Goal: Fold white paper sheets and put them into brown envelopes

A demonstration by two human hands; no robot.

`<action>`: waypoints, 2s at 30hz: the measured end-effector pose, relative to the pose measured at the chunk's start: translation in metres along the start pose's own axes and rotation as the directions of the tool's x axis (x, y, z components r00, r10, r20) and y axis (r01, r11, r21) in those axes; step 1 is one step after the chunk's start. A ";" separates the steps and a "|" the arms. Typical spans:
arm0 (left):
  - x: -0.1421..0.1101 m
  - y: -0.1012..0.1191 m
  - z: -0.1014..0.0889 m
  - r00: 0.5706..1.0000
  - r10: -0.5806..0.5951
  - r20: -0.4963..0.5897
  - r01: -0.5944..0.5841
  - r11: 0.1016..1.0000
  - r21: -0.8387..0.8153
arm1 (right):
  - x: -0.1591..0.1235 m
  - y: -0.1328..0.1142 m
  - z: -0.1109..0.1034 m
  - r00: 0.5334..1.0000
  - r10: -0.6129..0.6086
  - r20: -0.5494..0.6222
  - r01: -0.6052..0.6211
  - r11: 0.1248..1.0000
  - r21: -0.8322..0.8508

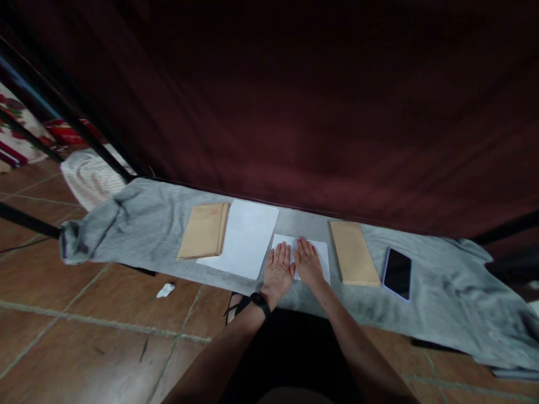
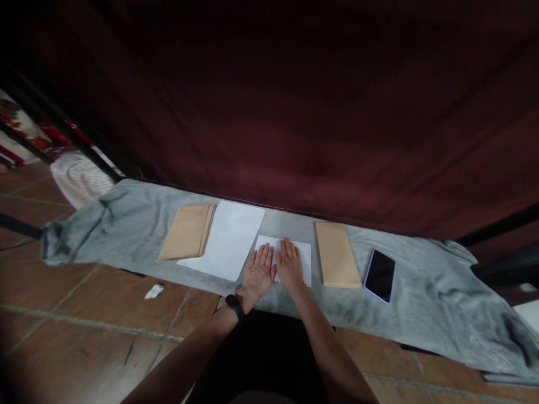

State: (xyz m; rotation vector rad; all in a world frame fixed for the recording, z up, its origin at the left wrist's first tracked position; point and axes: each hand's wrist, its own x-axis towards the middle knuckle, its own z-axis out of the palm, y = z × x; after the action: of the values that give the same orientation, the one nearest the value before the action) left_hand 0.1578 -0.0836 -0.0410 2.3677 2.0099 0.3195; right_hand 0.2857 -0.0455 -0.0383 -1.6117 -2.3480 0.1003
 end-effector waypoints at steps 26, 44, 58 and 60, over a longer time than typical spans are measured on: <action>0.037 0.034 0.005 0.986 0.113 -0.125 -0.122 0.991 -0.060 | -0.029 0.040 0.022 0.951 0.192 -0.244 -0.213 0.975 -0.064; 0.030 -0.004 0.010 0.979 -0.088 -0.184 0.090 0.996 0.004 | -0.026 0.037 0.019 0.948 0.216 -0.234 -0.241 0.967 -0.084; 0.012 -0.005 -0.001 0.982 -0.071 -0.177 0.084 0.994 0.065 | -0.019 0.005 0.006 0.978 0.170 -0.123 -0.171 0.985 -0.002; 0.011 -0.006 -0.001 0.984 -0.064 -0.169 0.077 0.995 0.071 | -0.024 -0.002 0.007 0.988 0.115 -0.102 -0.113 0.993 0.025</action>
State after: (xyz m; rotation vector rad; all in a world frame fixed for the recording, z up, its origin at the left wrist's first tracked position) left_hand 0.1534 -0.0715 -0.0398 2.3805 2.2107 0.4607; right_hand 0.2898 -0.0673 -0.0492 -1.6998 -2.1714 0.0612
